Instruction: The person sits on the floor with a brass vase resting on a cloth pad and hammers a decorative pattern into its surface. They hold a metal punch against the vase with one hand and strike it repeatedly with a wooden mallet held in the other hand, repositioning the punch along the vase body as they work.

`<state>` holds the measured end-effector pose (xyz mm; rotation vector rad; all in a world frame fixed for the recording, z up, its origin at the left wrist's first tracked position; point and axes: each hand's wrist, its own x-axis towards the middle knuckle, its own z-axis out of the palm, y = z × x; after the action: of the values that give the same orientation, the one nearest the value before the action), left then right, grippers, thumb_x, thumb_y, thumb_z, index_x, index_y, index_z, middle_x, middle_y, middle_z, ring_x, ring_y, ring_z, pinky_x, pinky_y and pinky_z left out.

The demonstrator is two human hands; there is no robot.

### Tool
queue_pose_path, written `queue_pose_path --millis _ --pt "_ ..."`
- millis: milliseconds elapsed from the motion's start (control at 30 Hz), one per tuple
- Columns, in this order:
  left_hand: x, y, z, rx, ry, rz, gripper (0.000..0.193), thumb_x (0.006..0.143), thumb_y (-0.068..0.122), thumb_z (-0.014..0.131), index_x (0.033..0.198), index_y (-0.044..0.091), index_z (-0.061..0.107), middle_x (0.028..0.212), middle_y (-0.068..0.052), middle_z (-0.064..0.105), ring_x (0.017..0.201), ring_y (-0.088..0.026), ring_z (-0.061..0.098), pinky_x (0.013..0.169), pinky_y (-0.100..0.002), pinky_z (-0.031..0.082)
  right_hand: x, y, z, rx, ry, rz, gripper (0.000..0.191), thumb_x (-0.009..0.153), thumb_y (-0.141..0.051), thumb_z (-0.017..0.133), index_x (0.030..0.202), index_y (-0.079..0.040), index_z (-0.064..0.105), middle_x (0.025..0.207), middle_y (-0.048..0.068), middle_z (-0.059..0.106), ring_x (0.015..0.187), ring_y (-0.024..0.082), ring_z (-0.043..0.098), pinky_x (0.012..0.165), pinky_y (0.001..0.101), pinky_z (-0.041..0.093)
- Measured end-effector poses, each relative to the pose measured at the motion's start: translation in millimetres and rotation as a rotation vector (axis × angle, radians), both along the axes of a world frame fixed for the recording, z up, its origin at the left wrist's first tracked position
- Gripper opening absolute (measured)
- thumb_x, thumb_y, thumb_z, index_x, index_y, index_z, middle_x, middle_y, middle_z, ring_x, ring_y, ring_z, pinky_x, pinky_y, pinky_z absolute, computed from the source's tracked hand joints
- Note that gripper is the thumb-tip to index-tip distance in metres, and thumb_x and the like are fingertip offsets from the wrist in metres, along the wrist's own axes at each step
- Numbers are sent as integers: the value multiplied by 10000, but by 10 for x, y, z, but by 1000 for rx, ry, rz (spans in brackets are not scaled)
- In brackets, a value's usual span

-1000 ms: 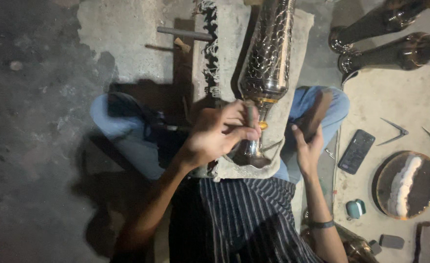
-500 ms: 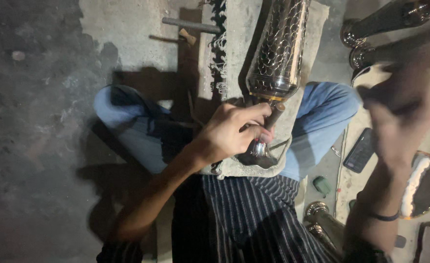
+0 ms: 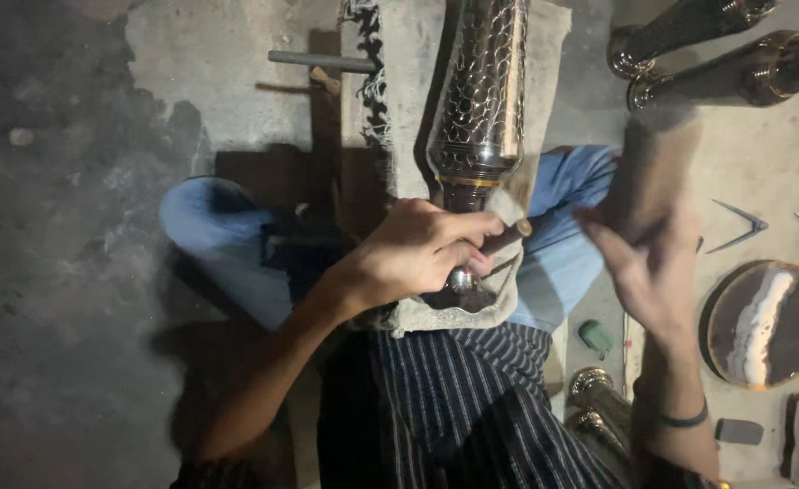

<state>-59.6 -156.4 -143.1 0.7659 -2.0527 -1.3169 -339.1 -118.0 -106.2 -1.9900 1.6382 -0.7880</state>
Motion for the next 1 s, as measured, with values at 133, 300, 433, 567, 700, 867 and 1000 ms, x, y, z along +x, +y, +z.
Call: queue_pose_path --millis 133,300,433,567,700,867,1000 --pt "3 -83 -46 -30 -73 -119 247 948 57 609 1182 25 679 929 -56 794 852 -192 792 694 -319 607 54 145 3 0 -227 -171 615 825 -33 773 1397 -99 560 986 125 655 881 250 660 866 350 552" --pt "45 -39 -94 -111 16 -100 183 935 131 662 1079 28 707 937 -90 785 866 -212 787 751 -319 626 -224 296 -255 12 296 16 678 664 45 768 1330 -26 667 888 166 632 833 285 641 808 424 521" --pt "217 53 -93 228 429 33 118 1011 43 572 1096 7 646 1034 -88 733 966 -163 772 861 -316 670 -746 247 -965 -61 -79 -299 507 841 72 690 1337 58 592 1140 124 696 1047 216 671 983 378 541" --pt "356 173 -109 240 551 304 42 1048 -22 642 1043 2 608 1061 -100 669 967 -199 734 917 -362 664 -1492 247 -1594 -375 -166 -628 496 934 94 747 1369 74 510 1237 138 684 1095 231 643 1026 358 543" --pt "428 220 -151 338 687 367 85 1026 -22 654 1067 14 588 1016 -102 664 959 -195 708 911 -338 622 -2099 384 -1908 -272 -387 -910 742 837 41 868 1443 85 441 1119 89 699 922 212 685 810 343 590" --pt "432 189 -211 314 639 540 182 1026 -88 695 1116 6 569 1002 -107 651 944 -230 716 891 -365 628 -2301 440 -2077 -113 -221 -1170 765 767 -139 949 1367 67 522 946 91 680 719 209 655 601 358 568" --pt "447 237 -214 356 627 658 239 1011 -74 701 1162 12 538 1017 -131 686 941 -247 721 890 -363 614 -2342 318 -2105 -96 -77 -1169 723 710 -198 958 1288 67 616 1031 124 752 858 220 720 771 368 590"
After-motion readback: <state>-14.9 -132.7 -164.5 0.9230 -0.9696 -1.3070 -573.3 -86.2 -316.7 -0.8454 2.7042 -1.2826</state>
